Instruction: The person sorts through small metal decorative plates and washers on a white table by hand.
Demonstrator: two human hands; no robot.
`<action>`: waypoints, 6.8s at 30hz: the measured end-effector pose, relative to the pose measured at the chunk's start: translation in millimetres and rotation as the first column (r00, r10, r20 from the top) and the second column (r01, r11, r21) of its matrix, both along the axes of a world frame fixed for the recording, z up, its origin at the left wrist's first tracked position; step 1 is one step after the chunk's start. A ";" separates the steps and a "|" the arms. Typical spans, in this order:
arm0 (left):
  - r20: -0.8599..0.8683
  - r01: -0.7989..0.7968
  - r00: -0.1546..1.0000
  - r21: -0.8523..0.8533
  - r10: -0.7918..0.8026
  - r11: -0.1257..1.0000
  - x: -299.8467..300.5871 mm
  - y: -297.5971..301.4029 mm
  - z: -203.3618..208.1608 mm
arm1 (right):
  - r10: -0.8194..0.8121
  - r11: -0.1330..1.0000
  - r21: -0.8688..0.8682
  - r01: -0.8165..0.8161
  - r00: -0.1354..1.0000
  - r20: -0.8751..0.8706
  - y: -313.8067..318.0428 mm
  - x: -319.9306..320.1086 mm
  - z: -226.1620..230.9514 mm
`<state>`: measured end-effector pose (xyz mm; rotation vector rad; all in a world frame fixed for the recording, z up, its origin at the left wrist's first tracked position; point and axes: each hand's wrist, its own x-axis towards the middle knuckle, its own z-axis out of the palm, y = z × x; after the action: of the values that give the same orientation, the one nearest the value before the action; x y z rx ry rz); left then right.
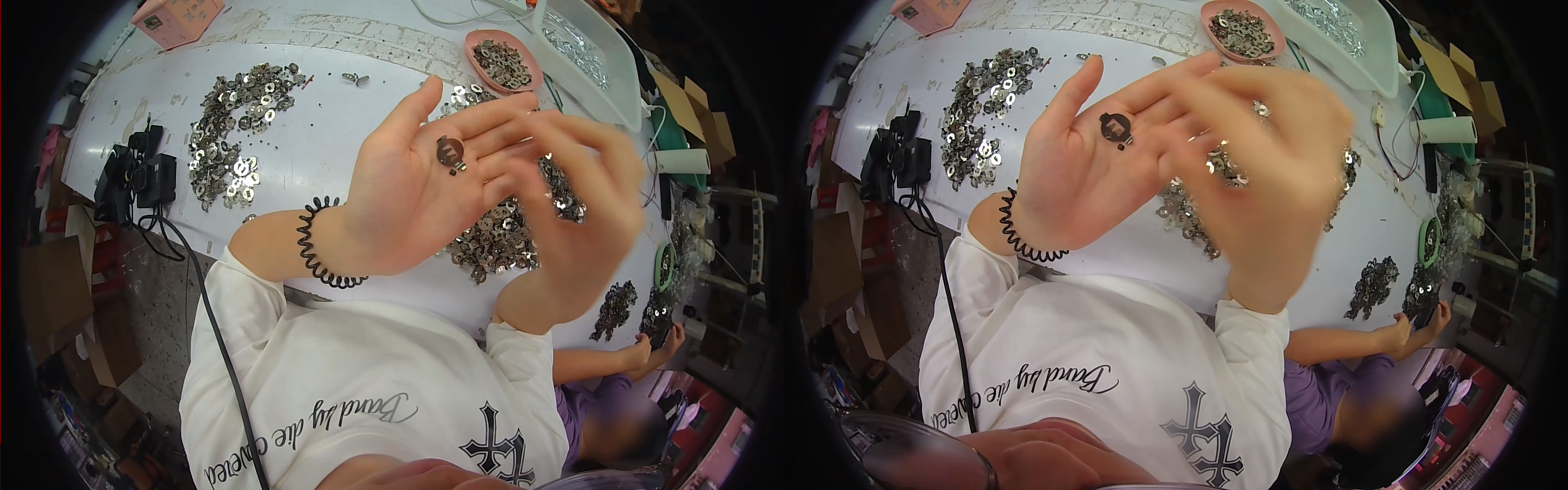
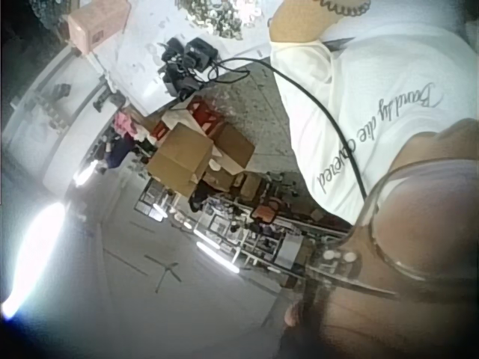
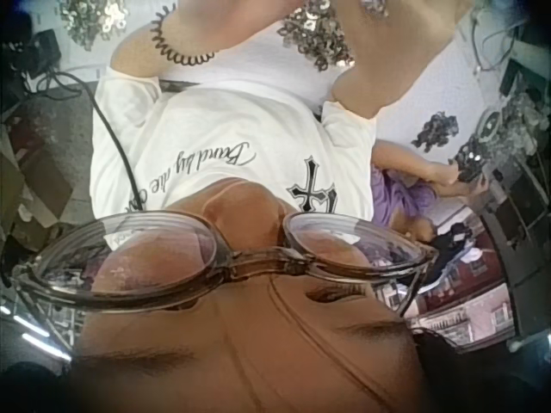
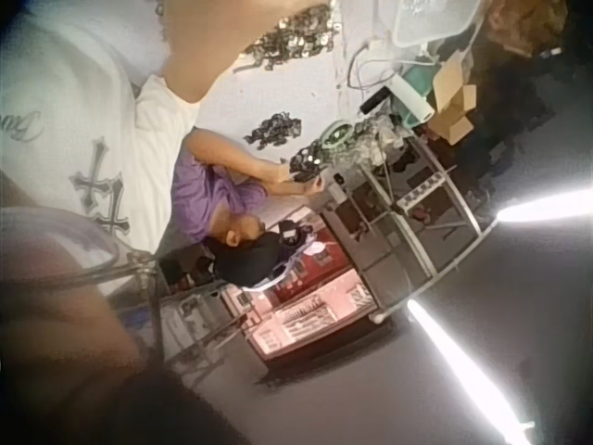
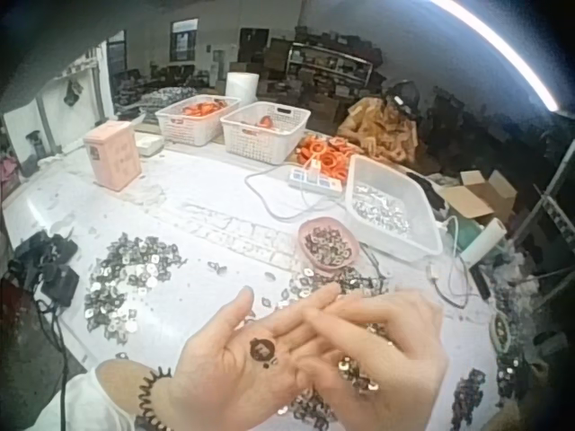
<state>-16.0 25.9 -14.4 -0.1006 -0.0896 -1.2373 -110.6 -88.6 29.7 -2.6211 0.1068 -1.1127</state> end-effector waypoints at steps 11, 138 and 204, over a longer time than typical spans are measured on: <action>0.264 -0.142 0.964 0.389 0.038 0.910 3.7 -14.2 -4.0 | 0.043 0.997 0.066 -0.030 0.977 -0.207 -47.8 1.5 -1.6; -0.143 -0.275 0.955 -0.104 0.259 0.956 38.0 -7.9 1.6 | 0.193 0.884 0.433 -0.175 0.981 0.003 -5.7 51.9 -9.5; -0.077 -0.184 0.982 -0.187 0.172 0.965 33.4 -4.6 -4.2 | 0.141 0.744 0.621 -0.246 0.967 0.213 -5.4 50.3 -6.4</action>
<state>17.5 21.3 -18.6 -0.2931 -0.1638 -1.0427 -60.2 -94.0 23.3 -1.8739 0.1481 -0.9748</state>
